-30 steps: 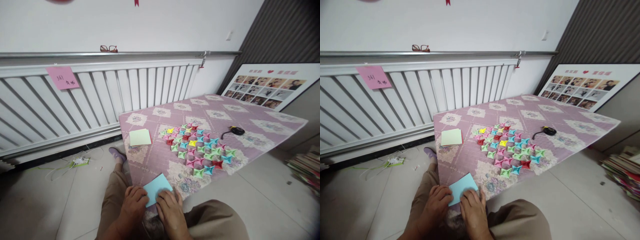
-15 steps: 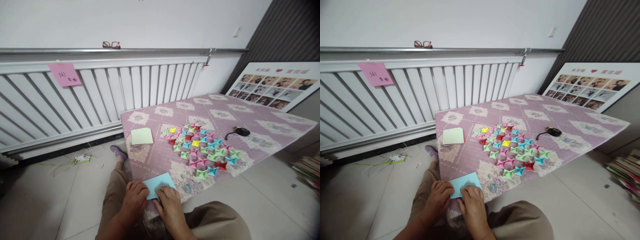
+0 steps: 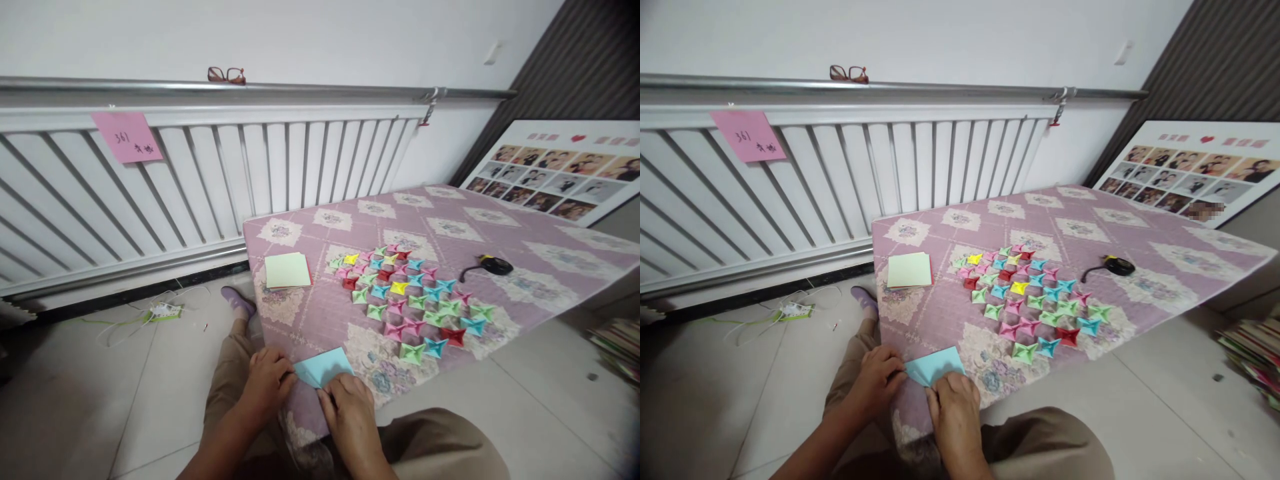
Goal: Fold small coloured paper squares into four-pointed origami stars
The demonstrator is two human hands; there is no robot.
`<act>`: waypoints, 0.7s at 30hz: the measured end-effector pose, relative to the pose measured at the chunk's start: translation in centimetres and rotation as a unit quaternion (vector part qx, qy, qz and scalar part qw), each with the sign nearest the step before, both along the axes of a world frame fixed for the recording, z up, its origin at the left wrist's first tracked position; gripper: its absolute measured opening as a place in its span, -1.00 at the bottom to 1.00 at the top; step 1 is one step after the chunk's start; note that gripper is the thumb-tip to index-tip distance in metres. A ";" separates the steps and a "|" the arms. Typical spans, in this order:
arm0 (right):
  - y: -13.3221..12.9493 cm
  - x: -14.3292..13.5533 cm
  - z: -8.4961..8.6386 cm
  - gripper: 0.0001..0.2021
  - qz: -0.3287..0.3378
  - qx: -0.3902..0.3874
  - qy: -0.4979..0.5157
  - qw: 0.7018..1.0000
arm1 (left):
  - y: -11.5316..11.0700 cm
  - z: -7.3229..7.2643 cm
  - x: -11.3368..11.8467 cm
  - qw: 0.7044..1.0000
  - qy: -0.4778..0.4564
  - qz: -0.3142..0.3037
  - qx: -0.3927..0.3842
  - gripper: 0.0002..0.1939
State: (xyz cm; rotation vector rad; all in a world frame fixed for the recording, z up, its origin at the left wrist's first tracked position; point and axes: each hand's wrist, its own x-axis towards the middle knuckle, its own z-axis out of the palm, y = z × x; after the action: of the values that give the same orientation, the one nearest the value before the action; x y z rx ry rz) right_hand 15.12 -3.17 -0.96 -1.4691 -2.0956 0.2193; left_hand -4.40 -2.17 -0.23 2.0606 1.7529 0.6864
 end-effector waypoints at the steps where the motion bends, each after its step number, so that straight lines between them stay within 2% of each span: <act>1: 0.0 0.0 0.2 -0.83 -0.002 -0.003 0.000 1.000 | 0.2 0.2 0.0 1.000 0.002 0.002 -0.007 -0.94; 7: 0.3 -0.2 0.6 -0.80 -0.025 -0.027 -0.013 0.999 | 1.4 1.0 -0.2 0.998 0.032 -0.007 -0.056 -0.91; 15: 0.8 -0.5 0.5 -0.80 -0.050 -0.017 -0.035 0.998 | 3.3 1.0 -0.6 0.988 0.092 -0.061 -0.105 -0.83; 21: 1.2 -0.6 0.8 -0.80 -0.061 -0.020 -0.054 0.996 | 4.0 1.8 -0.5 0.978 0.152 -0.085 -0.119 -0.81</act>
State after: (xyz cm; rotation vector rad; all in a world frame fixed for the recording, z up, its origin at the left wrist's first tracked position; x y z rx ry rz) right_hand 14.49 -2.02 -0.18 -1.6600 -2.0868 0.1377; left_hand -4.91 1.82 1.56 2.1983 1.6861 0.1075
